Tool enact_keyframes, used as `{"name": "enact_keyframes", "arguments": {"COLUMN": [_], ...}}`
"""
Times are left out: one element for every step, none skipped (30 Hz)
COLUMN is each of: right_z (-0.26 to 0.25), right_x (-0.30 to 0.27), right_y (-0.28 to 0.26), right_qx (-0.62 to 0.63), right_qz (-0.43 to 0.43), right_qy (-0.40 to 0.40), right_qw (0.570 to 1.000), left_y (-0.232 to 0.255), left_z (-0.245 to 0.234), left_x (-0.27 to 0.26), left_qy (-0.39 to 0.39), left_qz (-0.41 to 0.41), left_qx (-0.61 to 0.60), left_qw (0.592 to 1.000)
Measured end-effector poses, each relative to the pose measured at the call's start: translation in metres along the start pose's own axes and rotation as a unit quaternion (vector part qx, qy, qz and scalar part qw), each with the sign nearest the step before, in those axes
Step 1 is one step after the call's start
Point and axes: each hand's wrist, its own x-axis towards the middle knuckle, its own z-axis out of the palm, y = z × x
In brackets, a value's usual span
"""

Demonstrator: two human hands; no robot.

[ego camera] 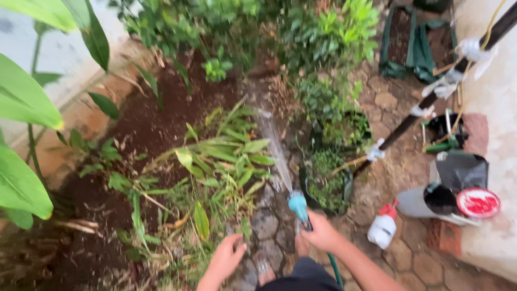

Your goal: The person waters various potted and garden-planted greenery using a spray nozzle attached to a hose. They move around the garden, handling plastic bottles and directing the water spray at different sections of the foliage.

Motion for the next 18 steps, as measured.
{"name": "enact_keyframes", "arguments": {"right_z": [0.0, 0.001, 0.001, -0.002, -0.004, -0.006, -0.007, -0.007, -0.008, -0.008, -0.008, -0.008, -0.008, -0.008, -0.009, -0.01, -0.011, -0.011], "right_x": [0.002, 0.002, -0.005, -0.002, 0.001, 0.0, -0.001, -0.002, -0.001, -0.003, -0.004, -0.004, -0.004, -0.004, -0.004, -0.005, -0.005, -0.004], "right_y": [0.001, 0.002, 0.002, 0.002, 0.001, 0.0, -0.001, -0.001, -0.001, -0.002, -0.002, -0.003, -0.004, -0.004, -0.005, -0.005, -0.005, -0.003], "right_qx": [0.008, 0.015, 0.021, 0.026, 0.031, 0.017, 0.003, -0.01, -0.012, -0.014, -0.016, -0.02, -0.024, -0.028, -0.021, -0.014, -0.007, 0.001], "right_qz": [0.0, -0.004, 0.001, -0.002, -0.006, 0.006, 0.018, 0.031, 0.037, 0.044, 0.051, 0.058, 0.064, 0.07, 0.075, 0.079, 0.084, 0.081], "right_qy": [0.003, 0.008, -0.002, -0.007, -0.013, -0.017, -0.021, -0.025, -0.019, -0.014, -0.009, -0.004, 0.002, 0.008, 0.013, 0.018, 0.023, 0.029], "right_qw": [1.0, 1.0, 1.0, 1.0, 0.999, 1.0, 1.0, 0.999, 0.999, 0.999, 0.999, 0.998, 0.998, 0.997, 0.997, 0.997, 0.996, 0.996], "left_y": [0.003, 0.005, 0.006, 0.008, 0.01, 0.01, 0.01, 0.01, 0.009, 0.007, 0.007, 0.006, 0.007, 0.008, 0.01, 0.011, 0.013, 0.015], "left_z": [0.0, 0.0, 0.0, -0.003, -0.004, -0.003, -0.002, -0.001, 0.0, 0.001, 0.003, 0.003, 0.003, 0.003, 0.003, 0.003, 0.003, 0.002], "left_x": [-0.003, -0.005, -0.008, -0.002, -0.001, -0.004, -0.006, -0.008, -0.009, -0.011, -0.013, -0.013, -0.014, -0.015, -0.016, -0.016, -0.016, -0.016], "left_qy": [0.003, 0.005, 0.008, 0.018, 0.012, 0.006, 0.001, 0.003, 0.005, 0.006, 0.004, 0.002, 0.0, -0.002, -0.003, -0.005, -0.005, -0.006], "left_qz": [0.003, 0.013, 0.023, 0.039, 0.022, 0.003, -0.017, -0.014, -0.011, -0.01, -0.014, -0.017, -0.02, -0.023, -0.026, -0.029, -0.024, -0.019], "left_qx": [-0.002, -0.019, -0.036, -0.051, -0.036, -0.023, -0.009, -0.018, -0.027, -0.035, -0.038, -0.041, -0.043, -0.044, -0.046, -0.047, -0.048, -0.049], "left_qw": [1.0, 1.0, 0.999, 0.998, 0.999, 1.0, 1.0, 1.0, 1.0, 0.999, 0.999, 0.999, 0.999, 0.999, 0.999, 0.998, 0.999, 0.999]}}
